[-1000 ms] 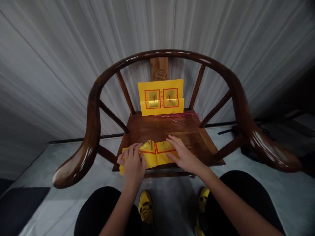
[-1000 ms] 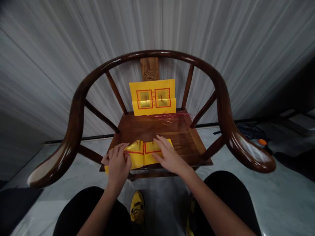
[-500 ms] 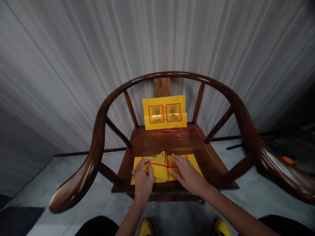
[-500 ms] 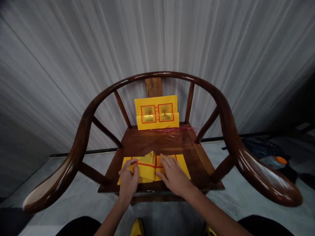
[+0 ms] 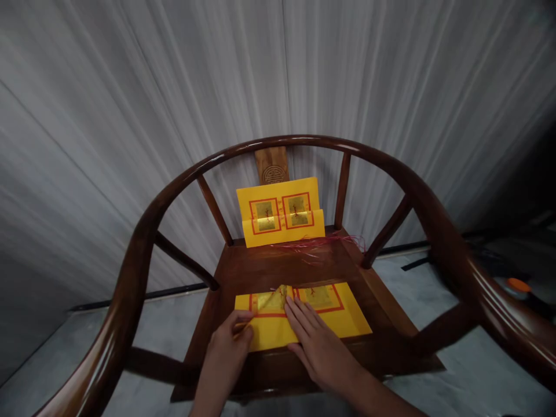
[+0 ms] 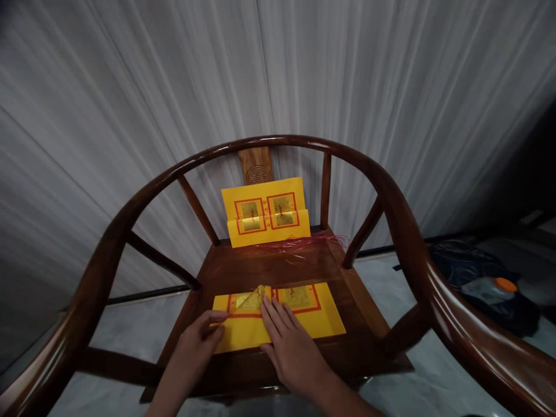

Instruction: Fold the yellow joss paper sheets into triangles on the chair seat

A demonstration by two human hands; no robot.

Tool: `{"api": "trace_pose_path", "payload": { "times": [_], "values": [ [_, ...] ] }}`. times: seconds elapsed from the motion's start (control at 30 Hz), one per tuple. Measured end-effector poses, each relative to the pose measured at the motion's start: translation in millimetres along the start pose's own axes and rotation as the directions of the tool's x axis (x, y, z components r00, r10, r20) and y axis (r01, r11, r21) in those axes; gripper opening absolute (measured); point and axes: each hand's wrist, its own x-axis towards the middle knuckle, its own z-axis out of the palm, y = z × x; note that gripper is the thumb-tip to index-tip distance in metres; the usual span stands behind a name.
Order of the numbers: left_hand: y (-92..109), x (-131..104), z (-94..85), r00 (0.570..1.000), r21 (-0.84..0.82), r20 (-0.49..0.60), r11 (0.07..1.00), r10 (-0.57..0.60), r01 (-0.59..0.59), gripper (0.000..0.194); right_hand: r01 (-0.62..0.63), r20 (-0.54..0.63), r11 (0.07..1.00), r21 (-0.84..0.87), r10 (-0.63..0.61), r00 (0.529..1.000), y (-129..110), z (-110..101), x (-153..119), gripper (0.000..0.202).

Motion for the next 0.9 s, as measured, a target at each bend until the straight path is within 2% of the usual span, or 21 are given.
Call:
{"api": "trace_pose_path", "payload": {
  "times": [0.07,0.1,0.13,0.17,0.23,0.33,0.43,0.5,0.6,0.77,0.83,0.9],
  "values": [
    [11.1,-3.4,-7.3,0.992,0.16,-0.058,0.982,0.11,-0.1,0.032,0.008,0.017,1.0,-0.015,-0.008,1.0,-2.0,-1.9,0.7,0.08],
    [21.8,-4.6,-6.8,0.974,0.239,-0.089,0.954,0.206,-0.18,0.036,0.009,0.023,1.0,-0.022,-0.009,1.0,-2.8,-3.0,1.3,0.078],
    [35.0,-5.4,-3.5,0.946,0.303,-0.074,0.911,0.315,-0.28,0.041,0.011,0.031,1.0,-0.027,-0.011,0.999,-3.3,-4.0,1.9,0.076],
    [49.4,-5.9,2.5,0.913,0.355,-0.021,0.857,0.407,-0.374,0.044,0.012,0.036,0.999,-0.032,-0.011,0.999,-3.6,-4.6,2.4,0.074],
    [76.2,-6.5,20.7,0.85,0.413,0.123,0.752,0.513,-0.514,0.045,0.023,0.037,0.999,-0.041,-0.022,0.999,-3.7,-4.1,3.1,0.072],
    [94.6,-5.6,54.3,0.787,0.377,0.266,0.692,0.556,-0.616,0.045,0.06,-0.002,0.997,-0.04,-0.06,0.998,-2.7,0.6,3.0,0.079],
    [84.9,2.7,79.0,0.763,0.399,0.329,0.65,0.556,-0.646,0.044,0.08,-0.043,0.996,-0.041,-0.082,0.996,-1.1,5.0,1.7,0.086],
    [73.2,13.3,84.4,0.769,0.457,0.342,0.62,0.54,-0.638,0.046,0.068,-0.036,0.997,-0.039,-0.07,0.997,-0.4,5.2,0.9,0.083],
    [60.5,30.3,79.0,0.793,0.533,0.316,0.595,0.521,-0.602,0.046,0.028,-0.001,1.0,-0.004,-0.028,1.0,-1.3,0.5,0.6,0.075],
    [47.0,41.1,65.5,0.834,0.505,0.334,0.664,0.439,-0.552,0.048,-0.063,0.083,0.98,0.191,0.048,0.995,-1.2,-18.7,4.3,0.069],
    [42.0,40.9,63.3,0.832,0.494,0.334,0.669,0.443,-0.555,0.049,-0.127,0.039,0.955,0.268,0.121,0.992,9.3,-28.6,6.4,0.051],
    [38.6,40.4,61.9,0.831,0.496,0.327,0.667,0.451,-0.556,0.05,-0.19,-0.057,0.94,0.283,0.214,0.975,30.2,-38.0,6.7,0.036]
  ]
}}
